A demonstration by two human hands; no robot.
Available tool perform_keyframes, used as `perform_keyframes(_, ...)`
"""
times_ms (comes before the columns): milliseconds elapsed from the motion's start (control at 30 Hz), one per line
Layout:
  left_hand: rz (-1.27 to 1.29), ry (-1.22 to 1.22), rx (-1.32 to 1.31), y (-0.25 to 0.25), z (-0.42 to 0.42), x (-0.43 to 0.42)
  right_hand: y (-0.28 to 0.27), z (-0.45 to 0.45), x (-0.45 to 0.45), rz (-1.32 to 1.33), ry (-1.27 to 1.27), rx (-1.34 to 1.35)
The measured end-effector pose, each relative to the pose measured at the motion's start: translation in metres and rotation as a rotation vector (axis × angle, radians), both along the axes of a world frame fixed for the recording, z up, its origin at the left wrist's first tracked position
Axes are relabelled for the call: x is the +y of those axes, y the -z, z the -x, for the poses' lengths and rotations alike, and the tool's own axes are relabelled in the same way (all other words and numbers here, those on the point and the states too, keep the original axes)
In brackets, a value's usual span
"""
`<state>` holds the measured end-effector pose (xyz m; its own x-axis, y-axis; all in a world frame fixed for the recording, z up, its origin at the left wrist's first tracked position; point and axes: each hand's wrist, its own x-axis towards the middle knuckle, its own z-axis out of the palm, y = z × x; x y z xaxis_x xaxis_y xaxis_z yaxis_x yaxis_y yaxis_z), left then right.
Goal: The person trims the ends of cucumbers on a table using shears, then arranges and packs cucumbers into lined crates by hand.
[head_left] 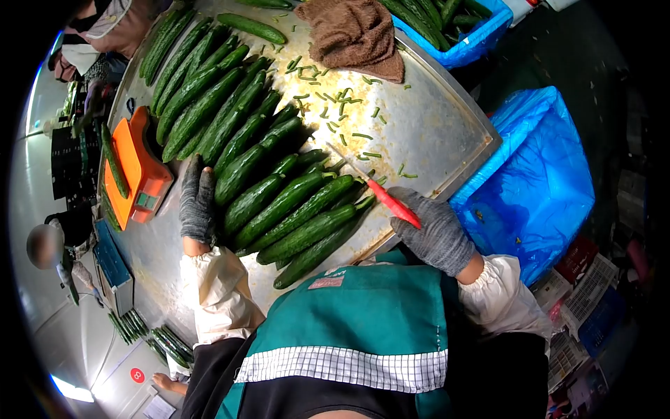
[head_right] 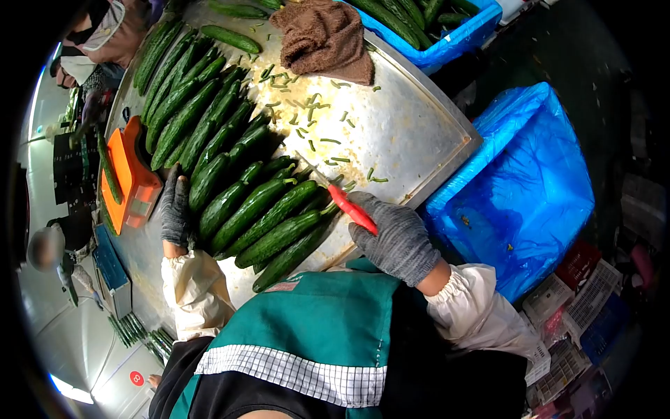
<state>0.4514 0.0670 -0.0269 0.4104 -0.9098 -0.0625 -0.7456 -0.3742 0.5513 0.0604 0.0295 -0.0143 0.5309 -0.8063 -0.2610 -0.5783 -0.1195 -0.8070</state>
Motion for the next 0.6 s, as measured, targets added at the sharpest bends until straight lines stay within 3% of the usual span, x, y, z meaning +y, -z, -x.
perform_keyframes(133, -0.013, -0.004, 0.000, -0.004, 0.003, -0.001, -0.024, 0.020, 0.002, -0.117, 0.120, -0.074)
perform_keyframes(200, -0.012, -0.003, 0.013, -0.007, 0.004, -0.002, -0.040, 0.031, 0.004, -0.405, 0.134, -0.156)
perform_keyframes(233, -0.014, 0.000, 0.025, -0.007, 0.005, -0.003, -0.038, 0.037, 0.006, -0.232, 0.064, -0.166)
perform_keyframes(467, -0.006, -0.005, -0.015, 0.003, -0.002, 0.003, -0.048, 0.049, 0.004, -0.110, -0.089, -0.007)
perform_keyframes(533, 0.063, 0.183, -0.115, 0.008, -0.013, 0.005, -0.049, 0.043, 0.002, -0.071, -0.113, 0.043)
perform_keyframes(600, 0.037, 0.080, -0.043, 0.003, -0.002, 0.003, -0.048, 0.037, 0.000, -0.032, -0.134, 0.092)
